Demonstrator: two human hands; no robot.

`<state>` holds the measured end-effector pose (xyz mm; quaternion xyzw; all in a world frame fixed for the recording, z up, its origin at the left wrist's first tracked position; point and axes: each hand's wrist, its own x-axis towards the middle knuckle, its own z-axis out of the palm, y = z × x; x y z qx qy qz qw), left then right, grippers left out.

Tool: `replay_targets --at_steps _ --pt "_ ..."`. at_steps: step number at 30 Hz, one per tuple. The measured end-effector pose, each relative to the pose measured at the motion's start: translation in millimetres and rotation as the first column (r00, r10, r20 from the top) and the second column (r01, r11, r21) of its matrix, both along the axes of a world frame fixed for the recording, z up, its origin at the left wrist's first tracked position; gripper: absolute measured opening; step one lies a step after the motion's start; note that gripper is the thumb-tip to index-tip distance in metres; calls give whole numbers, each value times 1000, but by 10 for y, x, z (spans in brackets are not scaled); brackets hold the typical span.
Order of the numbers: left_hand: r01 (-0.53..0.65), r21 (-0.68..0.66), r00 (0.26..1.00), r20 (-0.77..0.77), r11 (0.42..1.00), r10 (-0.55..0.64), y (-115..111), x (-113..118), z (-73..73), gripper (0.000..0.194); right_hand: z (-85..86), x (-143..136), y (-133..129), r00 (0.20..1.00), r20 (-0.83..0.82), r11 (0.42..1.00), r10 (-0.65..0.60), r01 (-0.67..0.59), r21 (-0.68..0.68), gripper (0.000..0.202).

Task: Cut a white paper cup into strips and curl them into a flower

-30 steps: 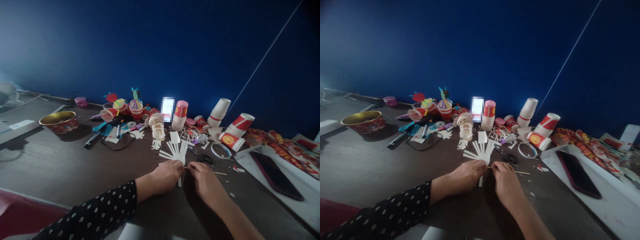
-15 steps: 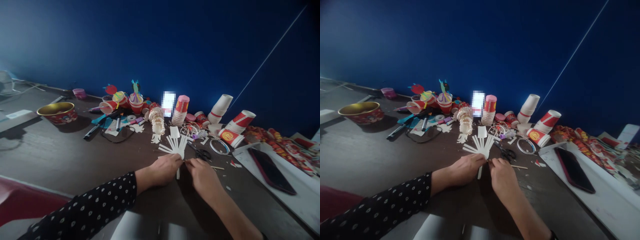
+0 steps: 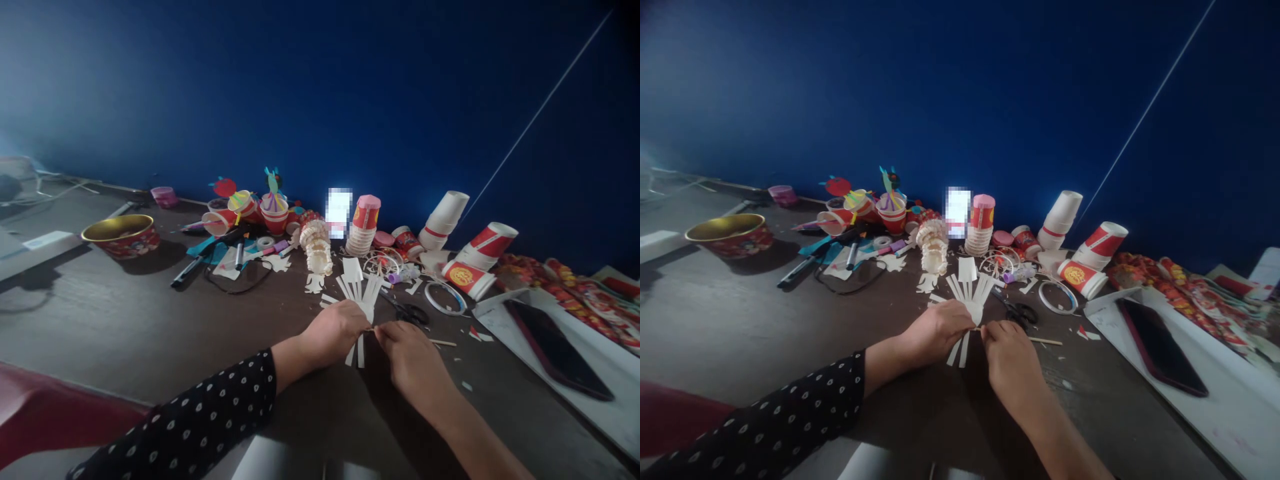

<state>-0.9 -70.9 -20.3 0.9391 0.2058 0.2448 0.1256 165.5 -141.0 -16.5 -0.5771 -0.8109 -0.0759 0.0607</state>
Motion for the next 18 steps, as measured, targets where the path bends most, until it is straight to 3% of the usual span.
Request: replay_targets --at_steps 4,10,18 --pt "-9 62 988 -151 998 18 51 -4 -61 23 7 10 -17 1000 -5 999 14 -14 -29 29" --pt "-67 -12 989 -131 998 64 98 19 -106 23 5 11 -5 999 30 1000 19 -18 -18 29" --pt "-347 -218 938 -91 912 335 30 118 -34 14 -19 26 0 1000 21 1000 14 -14 1 30"
